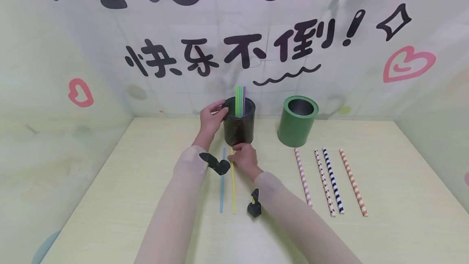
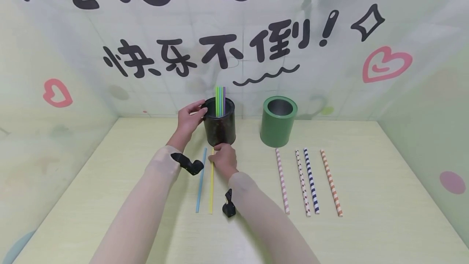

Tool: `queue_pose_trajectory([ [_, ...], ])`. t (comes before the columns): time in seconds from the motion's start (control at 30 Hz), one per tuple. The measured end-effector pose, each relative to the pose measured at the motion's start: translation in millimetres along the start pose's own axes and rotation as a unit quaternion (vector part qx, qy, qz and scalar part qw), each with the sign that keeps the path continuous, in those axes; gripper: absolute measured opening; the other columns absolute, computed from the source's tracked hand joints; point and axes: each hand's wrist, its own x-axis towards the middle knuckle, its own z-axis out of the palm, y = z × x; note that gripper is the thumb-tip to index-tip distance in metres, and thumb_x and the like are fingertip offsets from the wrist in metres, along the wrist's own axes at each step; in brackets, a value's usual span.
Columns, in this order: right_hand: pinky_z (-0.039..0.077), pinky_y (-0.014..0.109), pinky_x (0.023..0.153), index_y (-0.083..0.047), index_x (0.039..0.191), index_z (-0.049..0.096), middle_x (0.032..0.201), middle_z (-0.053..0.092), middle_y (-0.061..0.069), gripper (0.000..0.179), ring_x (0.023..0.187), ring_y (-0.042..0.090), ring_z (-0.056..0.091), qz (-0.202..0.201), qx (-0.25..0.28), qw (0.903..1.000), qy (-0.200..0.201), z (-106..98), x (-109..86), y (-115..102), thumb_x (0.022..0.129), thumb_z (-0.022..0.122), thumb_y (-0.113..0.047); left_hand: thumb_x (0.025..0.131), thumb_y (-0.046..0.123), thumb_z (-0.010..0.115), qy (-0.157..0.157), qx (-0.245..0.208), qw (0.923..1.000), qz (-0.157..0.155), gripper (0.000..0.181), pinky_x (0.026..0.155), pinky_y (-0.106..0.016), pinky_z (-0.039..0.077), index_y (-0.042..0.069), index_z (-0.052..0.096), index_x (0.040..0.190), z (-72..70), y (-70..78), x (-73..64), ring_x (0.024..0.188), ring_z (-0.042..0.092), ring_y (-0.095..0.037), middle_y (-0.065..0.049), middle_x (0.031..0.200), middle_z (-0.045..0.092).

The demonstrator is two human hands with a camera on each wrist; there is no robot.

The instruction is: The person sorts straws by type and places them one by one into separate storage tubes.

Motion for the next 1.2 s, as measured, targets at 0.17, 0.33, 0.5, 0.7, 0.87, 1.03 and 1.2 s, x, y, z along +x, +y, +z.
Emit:
queue_pose_trajectory([
  [0.17,0.046,0.021,0.048,0.0,0.1,0.067,0.067,0.059,0.005,0.029,0.048,0.012,0.053,-0.002,-0.007,1.0,-0.002,0,-0.2,0,0.072,0.073,0.0,0.086,0.012,0.063,0.0,0.002,1.0,0.002,0.035,0.081,-0.027,0.052,0.008,0.061,0.12,0.2,-0.3,-0.2,0.1,0.056,-0.021,-0.014,0.112,0.054],
  [0.33,0.05,0.022,0.049,0.001,0.098,0.066,0.072,0.06,0.006,0.027,0.05,0.012,0.054,-0.003,-0.008,1.0,-0.001,-1,0.1,0,0.071,0.07,0.002,0.086,0.011,0.063,0.0,0.003,1.0,0.0,0.034,0.081,-0.027,0.052,0.009,0.061,0.121,0.5,-0.4,0.5,0.098,0.055,-0.021,-0.014,0.112,0.054],
  [0.5,0.052,0.023,0.049,0.003,0.096,0.066,0.074,0.061,0.008,0.026,0.05,0.012,0.055,-0.009,0.004,0.9999,0.002,-2,-0.2,1,0.07,0.069,0.004,0.086,0.011,0.062,0.001,0.004,1.0,0.001,0.034,0.081,-0.026,0.052,0.008,0.061,0.12,0.1,-1.5,1.0,0.097,0.055,-0.021,-0.014,0.112,0.053],
  [0.7,0.053,0.024,0.049,0.004,0.098,0.065,0.073,0.06,0.008,0.026,0.05,0.013,0.056,-0.011,0.038,0.9992,-0.006,-6,-2.6,2,0.072,0.067,0.004,0.087,0.012,0.062,0.0,0.004,1.0,-0.002,0.035,0.082,-0.026,0.051,0.009,0.061,0.121,0.4,-0.3,0.3,0.098,0.055,-0.021,-0.014,0.113,0.053],
  [0.87,0.053,0.024,0.048,0.004,0.099,0.065,0.069,0.057,0.005,0.026,0.048,0.012,0.054,-0.013,0.059,0.9981,-0.013,-10,-2.6,4,0.073,0.065,0.003,0.087,0.012,0.062,0.0,0.008,1.0,-0.003,0.034,0.082,-0.027,0.051,0.009,0.06,0.121,0.9,0.0,0.7,0.099,0.056,-0.021,-0.014,0.113,0.053],
  [1.03,0.054,0.026,0.047,0.004,0.099,0.065,0.07,0.057,0.004,0.026,0.049,0.011,0.053,0.001,0.088,0.996,-0.015,-13,-1.8,4,0.073,0.065,0.004,0.086,0.011,0.062,0.002,0.008,1.0,0.001,0.034,0.081,-0.027,0.052,0.008,0.061,0.12,0.9,-0.7,1.9,0.099,0.057,-0.022,-0.014,0.111,0.054],
  [1.2,0.054,0.027,0.047,0.004,0.099,0.065,0.072,0.057,0.005,0.026,0.051,0.011,0.053,0.003,0.109,0.9939,-0.017,-17,-0.7,5,0.074,0.066,0.006,0.086,0.01,0.062,0.005,0.009,0.9999,0.004,0.034,0.08,-0.026,0.052,0.008,0.061,0.12,1.0,-1.7,2.2,0.097,0.057,-0.022,-0.015,0.11,0.054],
])
